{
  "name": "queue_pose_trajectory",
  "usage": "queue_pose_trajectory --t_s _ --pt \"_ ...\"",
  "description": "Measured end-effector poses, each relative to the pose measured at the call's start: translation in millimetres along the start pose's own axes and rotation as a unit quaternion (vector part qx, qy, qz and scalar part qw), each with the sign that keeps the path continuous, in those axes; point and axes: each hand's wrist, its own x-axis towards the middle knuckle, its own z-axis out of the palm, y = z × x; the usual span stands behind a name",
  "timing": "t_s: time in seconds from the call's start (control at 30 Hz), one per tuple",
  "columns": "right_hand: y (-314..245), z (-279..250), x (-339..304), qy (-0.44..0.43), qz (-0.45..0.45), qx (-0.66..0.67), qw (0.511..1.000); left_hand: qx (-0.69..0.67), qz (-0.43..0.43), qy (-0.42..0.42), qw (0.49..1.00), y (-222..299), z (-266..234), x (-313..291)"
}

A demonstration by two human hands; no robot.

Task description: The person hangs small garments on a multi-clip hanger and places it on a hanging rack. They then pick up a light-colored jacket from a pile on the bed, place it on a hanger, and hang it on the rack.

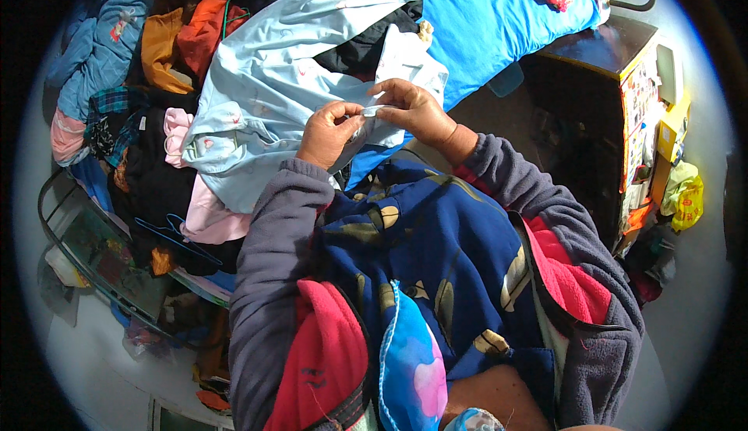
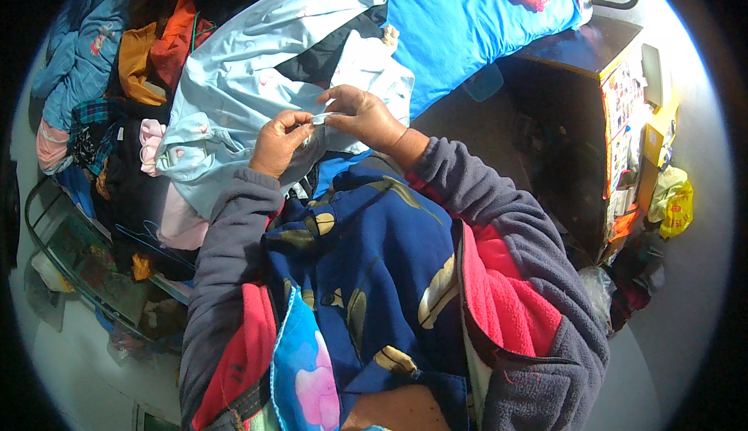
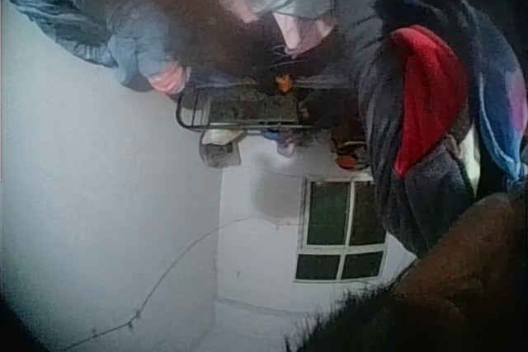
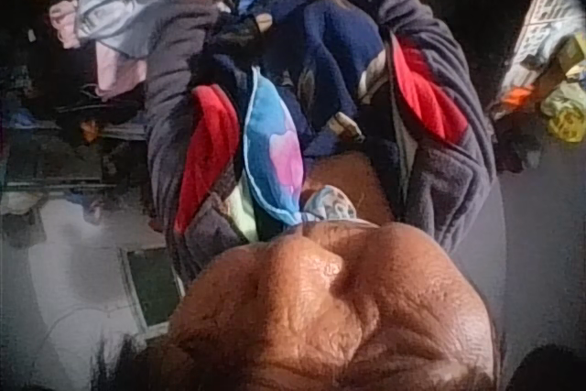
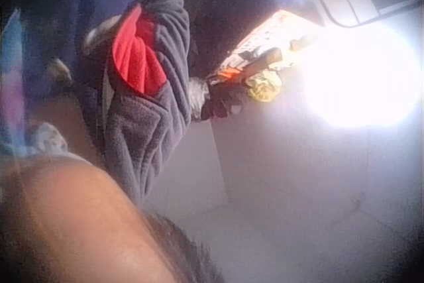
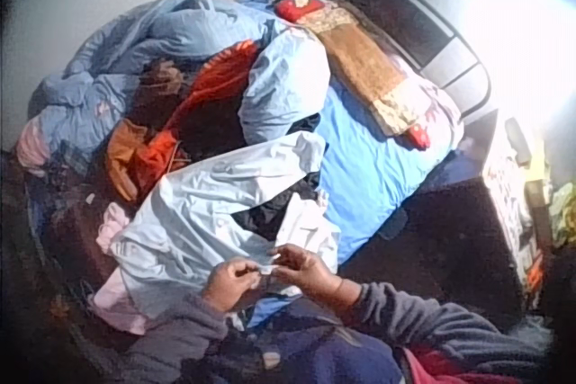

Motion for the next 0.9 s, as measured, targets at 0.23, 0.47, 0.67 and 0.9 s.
queue_pose_trajectory --t_s 0.23,0.47,0.67,0.9 --pt "9 -3 3 -0.066 0.086 0.045 0.993 -0.079 -0.043 -0.129 0.988 -1 -6 -4" --pt "19 3 -7 -0.063 0.037 -0.21 0.975 -0.007 -0.081 -0.118 0.99 -23 6 -2" --pt "11 -44 -20 -0.128 0.01 -0.302 0.945 -0.096 -0.105 -0.101 0.985 -25 -12 -4" --pt "11 -60 -35 -0.166 -0.036 -0.318 0.933 0.168 -0.088 -0.146 0.971 -12 -12 22"
